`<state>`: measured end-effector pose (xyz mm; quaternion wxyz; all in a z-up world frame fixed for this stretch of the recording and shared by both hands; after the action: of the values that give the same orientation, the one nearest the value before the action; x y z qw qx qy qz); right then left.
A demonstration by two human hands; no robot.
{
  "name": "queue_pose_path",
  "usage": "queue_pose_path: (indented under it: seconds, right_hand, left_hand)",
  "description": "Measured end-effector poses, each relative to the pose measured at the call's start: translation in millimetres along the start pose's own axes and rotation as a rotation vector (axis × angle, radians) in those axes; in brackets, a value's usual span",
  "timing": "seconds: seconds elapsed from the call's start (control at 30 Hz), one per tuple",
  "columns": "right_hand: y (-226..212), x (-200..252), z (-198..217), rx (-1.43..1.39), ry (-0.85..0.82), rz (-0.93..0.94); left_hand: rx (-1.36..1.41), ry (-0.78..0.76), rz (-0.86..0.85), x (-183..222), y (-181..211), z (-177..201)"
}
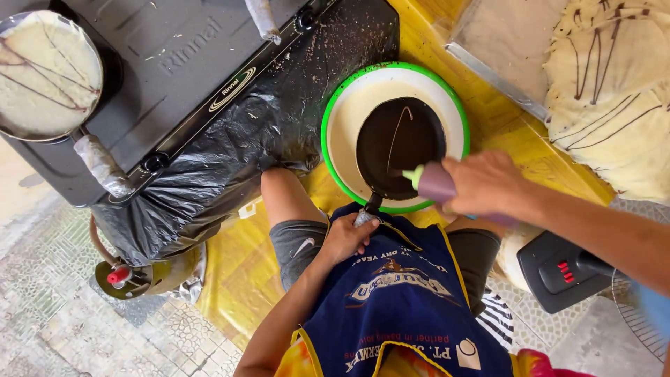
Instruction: Preparing crepes on a stovetop, including pouring batter, spreading it, and applying toppings.
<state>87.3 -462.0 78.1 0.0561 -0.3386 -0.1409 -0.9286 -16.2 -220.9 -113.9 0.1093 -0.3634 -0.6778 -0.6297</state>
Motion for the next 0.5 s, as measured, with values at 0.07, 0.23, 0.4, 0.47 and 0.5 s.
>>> queue_pose_path:
  seconds: [0.07, 0.23, 0.4, 0.47, 0.5]
  right_hand:
    - [7.1, 9.2, -5.4, -0.009, -0.113, 0.009]
    - [25.7, 27.3, 19.3, -0.089, -0.154, -0.242]
    - [28.5, 16.8, 12.8, -0.150, -0.128, -0.211]
    - [25.9, -1.8, 23.3, -0.294, -0.020, -0.271]
    - [21.3, -16.5, 28.7, -0.519, 0.103, -0.188]
  left_hand:
    - [-0.015, -0.013, 0.006, -2.6, 3.6, -4.0]
    - [-0.077, -0.073, 0.060, 19.1, 37.0, -8.7]
    - [0.059, -0.051, -0.024, 19.3, 36.2, 9.1]
    - [0.128, -0.014, -0.061, 32.1, 30.1, 26.1]
    - [0.186, 0.060, -0.076, 38.3, 30.1, 39.4]
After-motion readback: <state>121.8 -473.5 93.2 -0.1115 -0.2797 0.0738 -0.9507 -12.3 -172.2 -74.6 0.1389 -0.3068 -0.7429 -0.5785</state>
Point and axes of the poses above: each hand's wrist, its own x-axis away from the middle knuckle, its own z-axis out of the back of the hand, y = z × x, the point moved 3 cm from there along -x, towards the middle knuckle, and after that the axes turned 5 degrees about -z, right-handed, at the moved point
